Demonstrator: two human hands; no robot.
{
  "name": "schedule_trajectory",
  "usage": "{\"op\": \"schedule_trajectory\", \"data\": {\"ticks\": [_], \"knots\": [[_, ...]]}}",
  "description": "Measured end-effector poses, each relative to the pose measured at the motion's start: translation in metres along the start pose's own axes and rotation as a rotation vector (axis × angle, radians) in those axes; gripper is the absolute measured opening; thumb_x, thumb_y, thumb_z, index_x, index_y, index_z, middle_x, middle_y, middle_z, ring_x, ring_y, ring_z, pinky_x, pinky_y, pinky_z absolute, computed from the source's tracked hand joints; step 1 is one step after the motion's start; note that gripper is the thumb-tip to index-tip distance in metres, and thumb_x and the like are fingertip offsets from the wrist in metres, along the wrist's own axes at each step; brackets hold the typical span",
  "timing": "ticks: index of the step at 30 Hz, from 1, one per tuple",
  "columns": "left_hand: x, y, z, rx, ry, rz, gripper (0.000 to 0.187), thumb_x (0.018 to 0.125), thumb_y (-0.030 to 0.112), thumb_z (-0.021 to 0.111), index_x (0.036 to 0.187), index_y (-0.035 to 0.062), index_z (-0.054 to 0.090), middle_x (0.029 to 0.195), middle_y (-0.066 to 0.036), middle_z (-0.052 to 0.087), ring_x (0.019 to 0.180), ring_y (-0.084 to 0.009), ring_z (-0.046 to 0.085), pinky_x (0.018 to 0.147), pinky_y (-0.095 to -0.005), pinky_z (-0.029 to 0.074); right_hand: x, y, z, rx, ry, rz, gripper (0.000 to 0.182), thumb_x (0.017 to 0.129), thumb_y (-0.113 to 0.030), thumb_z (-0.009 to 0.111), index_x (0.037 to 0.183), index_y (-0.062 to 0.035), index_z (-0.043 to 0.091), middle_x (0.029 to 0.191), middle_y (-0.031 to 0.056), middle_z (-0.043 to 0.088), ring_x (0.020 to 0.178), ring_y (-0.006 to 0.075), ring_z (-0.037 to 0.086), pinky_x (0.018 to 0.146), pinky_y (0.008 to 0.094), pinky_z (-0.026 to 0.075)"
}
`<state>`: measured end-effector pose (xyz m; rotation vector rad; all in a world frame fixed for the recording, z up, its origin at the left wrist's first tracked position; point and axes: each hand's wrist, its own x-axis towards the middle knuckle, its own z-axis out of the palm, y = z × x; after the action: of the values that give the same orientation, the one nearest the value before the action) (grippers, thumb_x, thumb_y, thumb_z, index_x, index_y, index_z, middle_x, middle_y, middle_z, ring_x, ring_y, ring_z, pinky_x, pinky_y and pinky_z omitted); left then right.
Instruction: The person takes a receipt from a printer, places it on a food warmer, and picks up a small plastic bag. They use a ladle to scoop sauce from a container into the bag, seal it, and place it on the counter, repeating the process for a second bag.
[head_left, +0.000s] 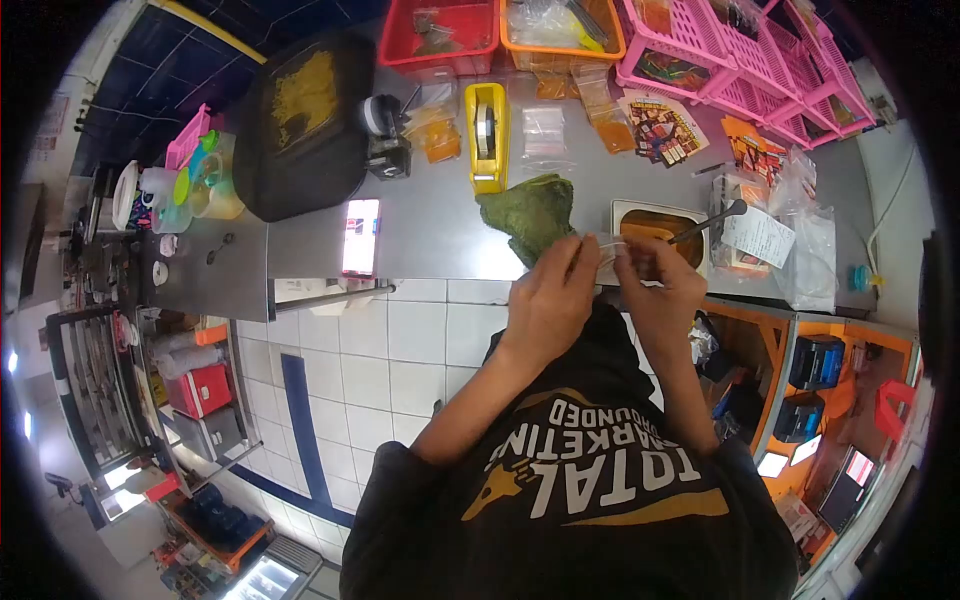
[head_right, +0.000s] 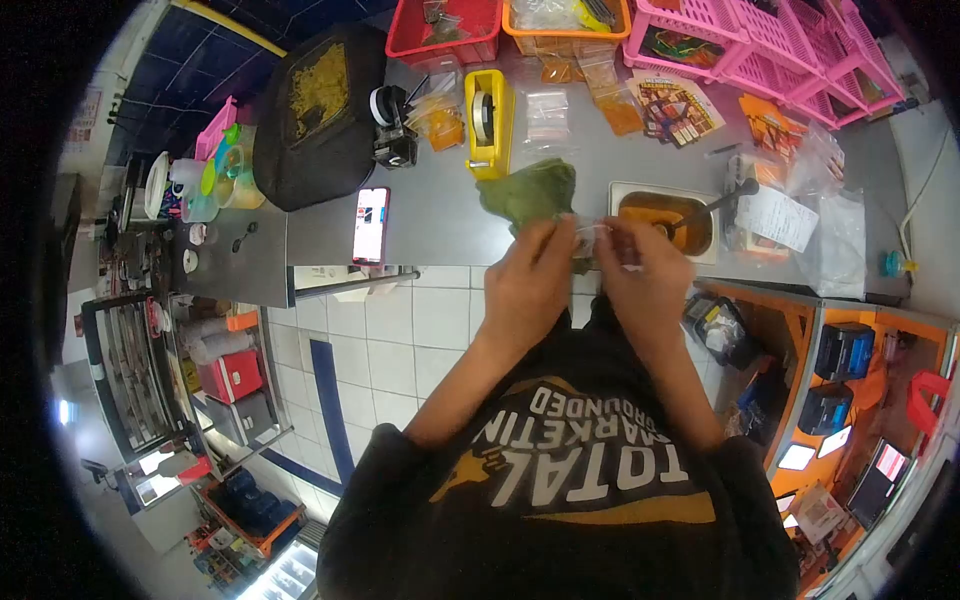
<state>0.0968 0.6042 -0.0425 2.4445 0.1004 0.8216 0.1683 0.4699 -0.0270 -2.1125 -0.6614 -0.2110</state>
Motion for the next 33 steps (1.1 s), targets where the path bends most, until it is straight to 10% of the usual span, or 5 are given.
{"op": "schedule_trajectory", "data": {"ticks": [11, 16, 21, 26, 33], "knots": [[0.027, 0.023, 0.000, -0.436, 0.160, -0.266, 0.009, 0.095, 0.003, 0.065, 0.104, 0.0004, 0.064, 0.075, -0.008, 0.060, 0.064, -0.0192, 0.063, 0.054, -0.0301, 0.048, 0.002, 0.007, -0.018, 0.929, -0.049, 0.562, 0.026, 0.096, -0.002, 0.068, 0.121, 0.0034, 0.065, 0.107, 0.0107, 0.073, 0.096, 0.0157, 0.071, 0.087, 0.0294, 0.057], [0.012, 0.024, -0.030, -1.749, -0.334, -1.048, 0.013, 0.104, 0.015, 0.059, 0.102, 0.0039, 0.064, 0.069, 0.005, 0.053, 0.054, -0.0041, 0.042, 0.048, -0.0215, 0.029, -0.001, 0.033, -0.053, 1.503, -0.311, 0.817, 0.030, 0.098, -0.010, 0.066, 0.126, -0.0002, 0.061, 0.108, 0.0061, 0.070, 0.090, 0.0148, 0.069, 0.083, 0.0290, 0.055], [0.013, 0.032, -0.044, -1.658, -0.681, -0.799, 0.010, 0.102, 0.016, 0.061, 0.100, 0.0062, 0.061, 0.072, 0.007, 0.045, 0.057, -0.0020, 0.036, 0.051, -0.0208, 0.022, 0.002, 0.013, -0.070, 1.462, -0.269, 0.768, 0.026, 0.096, -0.007, 0.064, 0.121, -0.0047, 0.056, 0.095, -0.0005, 0.062, 0.085, 0.0098, 0.061, 0.074, 0.0233, 0.047], [0.019, 0.037, -0.018, -1.043, -0.179, -0.613, 0.023, 0.085, -0.004, 0.067, 0.086, 0.0072, 0.047, 0.070, 0.009, 0.043, 0.061, 0.0009, 0.038, 0.053, -0.0189, 0.030, -0.005, -0.021, -0.043, 1.144, -0.101, 0.484, 0.018, 0.095, 0.004, 0.059, 0.103, -0.0076, 0.049, 0.091, -0.0002, 0.055, 0.082, 0.0073, 0.052, 0.071, 0.0218, 0.042], [0.015, 0.033, -0.002, -0.591, 0.086, -0.356, 0.028, 0.088, 0.002, 0.073, 0.084, 0.0074, 0.046, 0.064, 0.003, 0.042, 0.058, -0.0034, 0.040, 0.050, -0.0226, 0.033, -0.021, -0.036, -0.024, 0.790, 0.008, 0.254, 0.030, 0.085, 0.005, 0.067, 0.096, -0.0083, 0.043, 0.086, -0.0007, 0.050, 0.073, 0.0040, 0.041, 0.063, 0.0199, 0.034]]}}
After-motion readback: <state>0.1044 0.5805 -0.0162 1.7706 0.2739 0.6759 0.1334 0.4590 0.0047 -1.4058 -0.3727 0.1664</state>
